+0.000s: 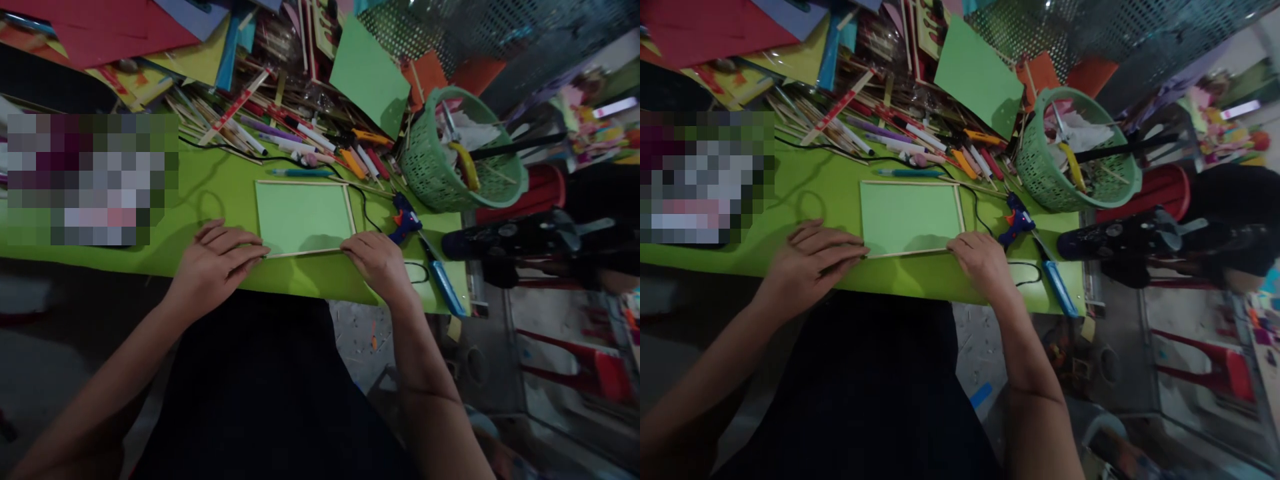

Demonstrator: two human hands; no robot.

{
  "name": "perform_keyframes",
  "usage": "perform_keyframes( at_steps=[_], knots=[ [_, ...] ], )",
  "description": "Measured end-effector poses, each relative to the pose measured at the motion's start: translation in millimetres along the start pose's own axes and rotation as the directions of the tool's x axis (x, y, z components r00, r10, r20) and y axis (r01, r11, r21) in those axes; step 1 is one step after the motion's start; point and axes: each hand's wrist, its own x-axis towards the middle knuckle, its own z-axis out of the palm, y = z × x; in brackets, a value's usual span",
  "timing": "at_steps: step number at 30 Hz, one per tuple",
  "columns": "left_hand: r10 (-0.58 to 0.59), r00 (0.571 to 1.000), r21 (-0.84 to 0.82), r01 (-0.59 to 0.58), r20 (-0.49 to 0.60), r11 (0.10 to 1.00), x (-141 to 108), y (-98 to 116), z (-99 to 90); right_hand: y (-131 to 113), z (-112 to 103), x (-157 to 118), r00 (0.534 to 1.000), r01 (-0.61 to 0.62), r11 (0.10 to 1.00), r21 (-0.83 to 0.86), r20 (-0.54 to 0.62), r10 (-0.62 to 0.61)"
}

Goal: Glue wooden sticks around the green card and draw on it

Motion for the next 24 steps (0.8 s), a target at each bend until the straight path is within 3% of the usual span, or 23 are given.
perform_keyframes(
  at_steps=[13, 21, 24],
  knots=[
    [0.053, 0.998, 0.068, -0.051, -0.019, 0.996, -3, -6, 9.3, 1, 3, 2, 0.998, -0.069, 0.995, 0.068, 0.021, 0.067],
    [0.033, 0.999, 0.044, -0.031, -0.042, 0.999, -4, -9, 12.7, 16, -17, -15, 0.963, -0.212, 0.961, 0.180, -0.131, 0.237],
    [0.041, 0.997, 0.049, -0.037, -0.072, 0.998, -4, -10, 15.0, 20, -17, -21, 0.956, -0.231, 0.956, 0.183, -0.138, 0.257]
  ],
)
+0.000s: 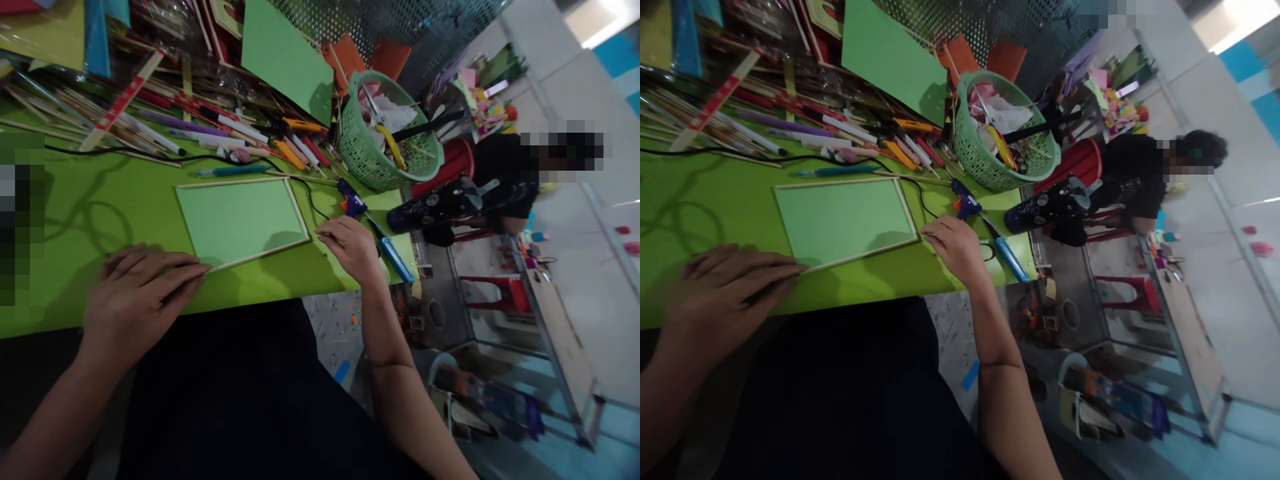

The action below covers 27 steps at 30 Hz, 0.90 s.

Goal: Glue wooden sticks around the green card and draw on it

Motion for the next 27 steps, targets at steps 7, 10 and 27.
perform_keyframes(
  at_steps=[7, 10, 27],
  knots=[
    [0.125, 0.988, 0.059, -0.119, -0.092, 0.991, 3, -4, 4.3, -2, 15, 6, 0.994, 0.030, 1.000, -0.011, 0.107, -0.028],
    [0.141, 0.986, 0.062, -0.135, -0.093, 0.989, 5, -2, 2.7, -2, 19, 8, 0.991, 0.044, 0.999, -0.019, 0.128, -0.041],
    [0.175, 0.979, 0.105, -0.164, -0.102, 0.981, 3, -2, 2.9, -2, 27, 6, 0.993, 0.050, 0.998, -0.027, 0.107, -0.046]
  ],
)
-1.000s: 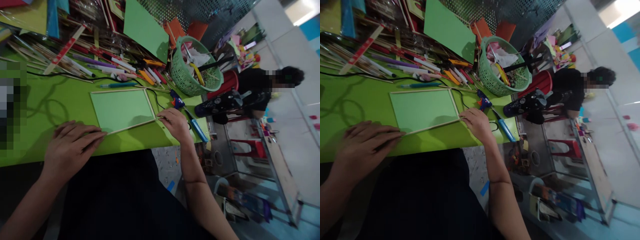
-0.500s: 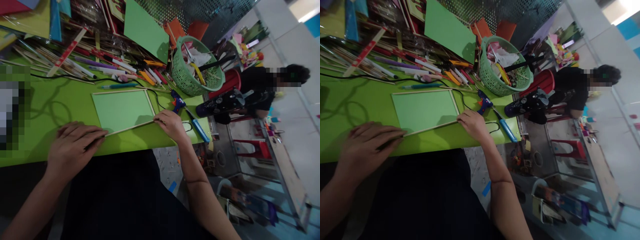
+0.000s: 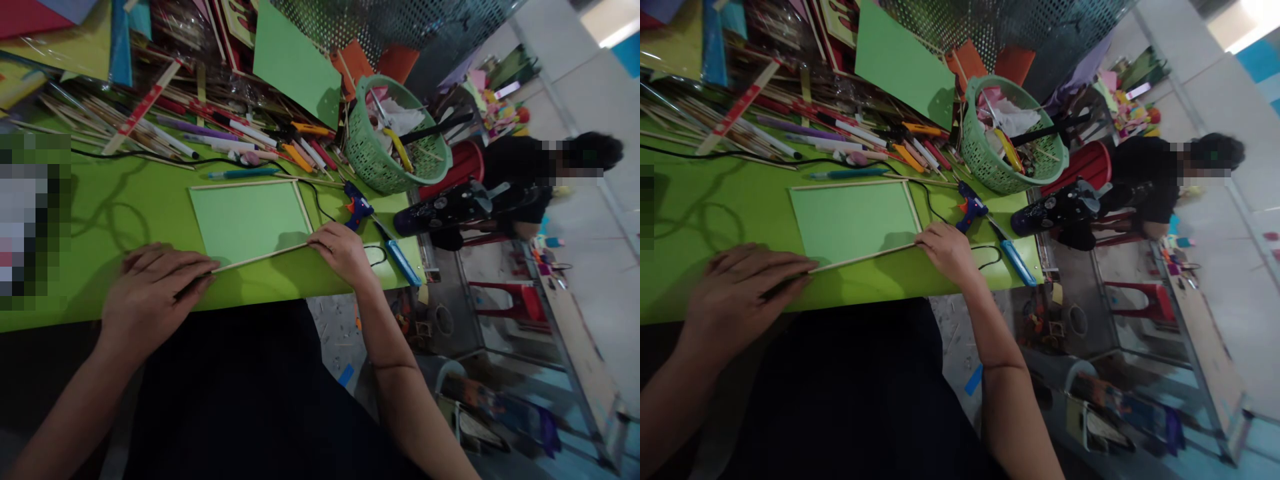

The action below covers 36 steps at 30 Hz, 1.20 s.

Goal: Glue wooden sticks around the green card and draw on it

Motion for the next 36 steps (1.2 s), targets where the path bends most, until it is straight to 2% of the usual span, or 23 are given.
perform_keyframes(
  at_steps=[5, 9, 12, 21, 25, 31, 36],
  knots=[
    [0.000, 1.000, 0.005, 0.000, 0.000, 1.000, 0, -1, 0.8, -1, -8, -6, 0.997, -0.015, 0.999, 0.046, -0.074, 0.018],
    [-0.004, 0.999, 0.002, 0.004, -0.046, 1.000, -1, 1, 1.8, -4, -13, -14, 0.989, -0.029, 0.999, 0.033, -0.143, 0.034],
    [-0.021, 0.996, -0.020, 0.019, -0.087, 1.000, -3, 5, 1.1, -8, -9, -22, 0.986, -0.024, 1.000, 0.017, -0.168, 0.026],
    [-0.034, 0.999, 0.006, 0.035, -0.042, 0.999, -12, 22, -1.6, -20, 12, -41, 0.995, 0.021, 1.000, -0.014, -0.093, -0.023],
    [-0.076, 0.996, 0.022, 0.075, 0.036, 0.997, -15, 27, -0.2, -18, 14, -41, 0.997, 0.027, 1.000, -0.010, -0.070, -0.027],
    [-0.139, 0.986, 0.035, 0.137, 0.087, 0.990, -17, 27, 2.7, -19, 14, -39, 0.999, 0.018, 1.000, -0.003, -0.039, -0.018],
    [-0.103, 0.993, 0.089, 0.098, 0.051, 0.991, -19, 26, 4.4, -20, 13, -37, 0.998, 0.047, 0.999, -0.010, -0.045, -0.047]
  ],
)
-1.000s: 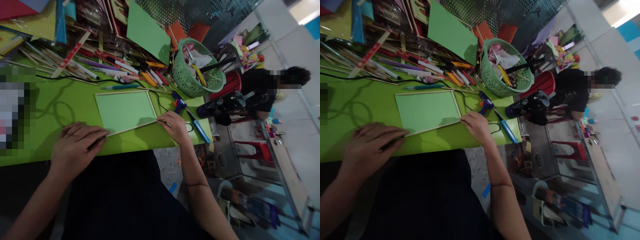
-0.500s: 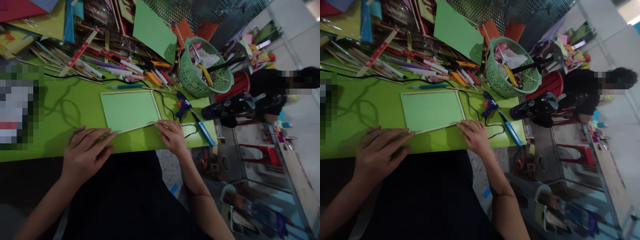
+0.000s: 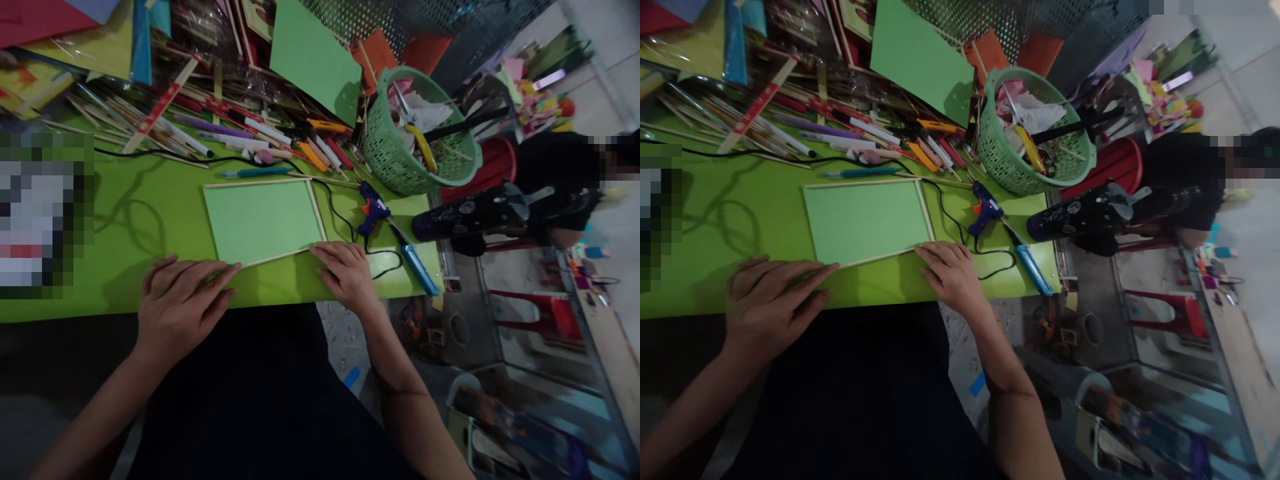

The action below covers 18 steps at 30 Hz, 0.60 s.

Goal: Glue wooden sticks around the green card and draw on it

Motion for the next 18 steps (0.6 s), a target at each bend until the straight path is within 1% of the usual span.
perform_keyframes(
  at_steps=[2, 4, 6, 8, 11, 15, 18],
  knots=[
    [0.007, 1.000, 0.019, -0.007, -0.001, 1.000, -0.4, 0.0, -0.1, 0.4, 0.5, -0.2, 1.000, 0.001, 1.000, 0.000, 0.006, -0.001],
    [0.009, 0.999, 0.038, -0.010, 0.031, 0.999, -0.5, 0.0, -0.3, 0.8, 0.9, -0.7, 1.000, -0.003, 1.000, 0.008, 0.009, 0.002],
    [0.013, 0.999, 0.051, -0.015, 0.039, 0.999, 0.0, -0.1, -0.1, 0.8, 0.9, -1.0, 1.000, -0.015, 1.000, 0.020, 0.017, 0.015],
    [0.033, 0.999, 0.057, -0.032, -0.009, 0.998, 1.1, -0.1, 0.3, 0.2, 0.5, -1.0, 0.999, -0.032, 0.999, 0.029, 0.034, 0.031],
    [0.060, 0.998, 0.071, -0.058, -0.037, 0.996, 3.0, 0.6, 0.2, -0.8, -0.5, -0.8, 0.998, -0.046, 0.998, 0.037, 0.044, 0.044],
    [0.008, 1.000, 0.046, -0.008, 0.008, 0.999, 3.6, 2.6, -1.5, -1.6, -1.4, -0.6, 0.999, -0.034, 0.998, 0.046, 0.029, 0.032],
    [-0.001, 1.000, 0.030, 0.001, 0.009, 1.000, 3.0, 4.1, -1.9, -1.6, -1.9, -0.4, 0.998, -0.040, 0.998, 0.044, 0.044, 0.038]
  ],
)
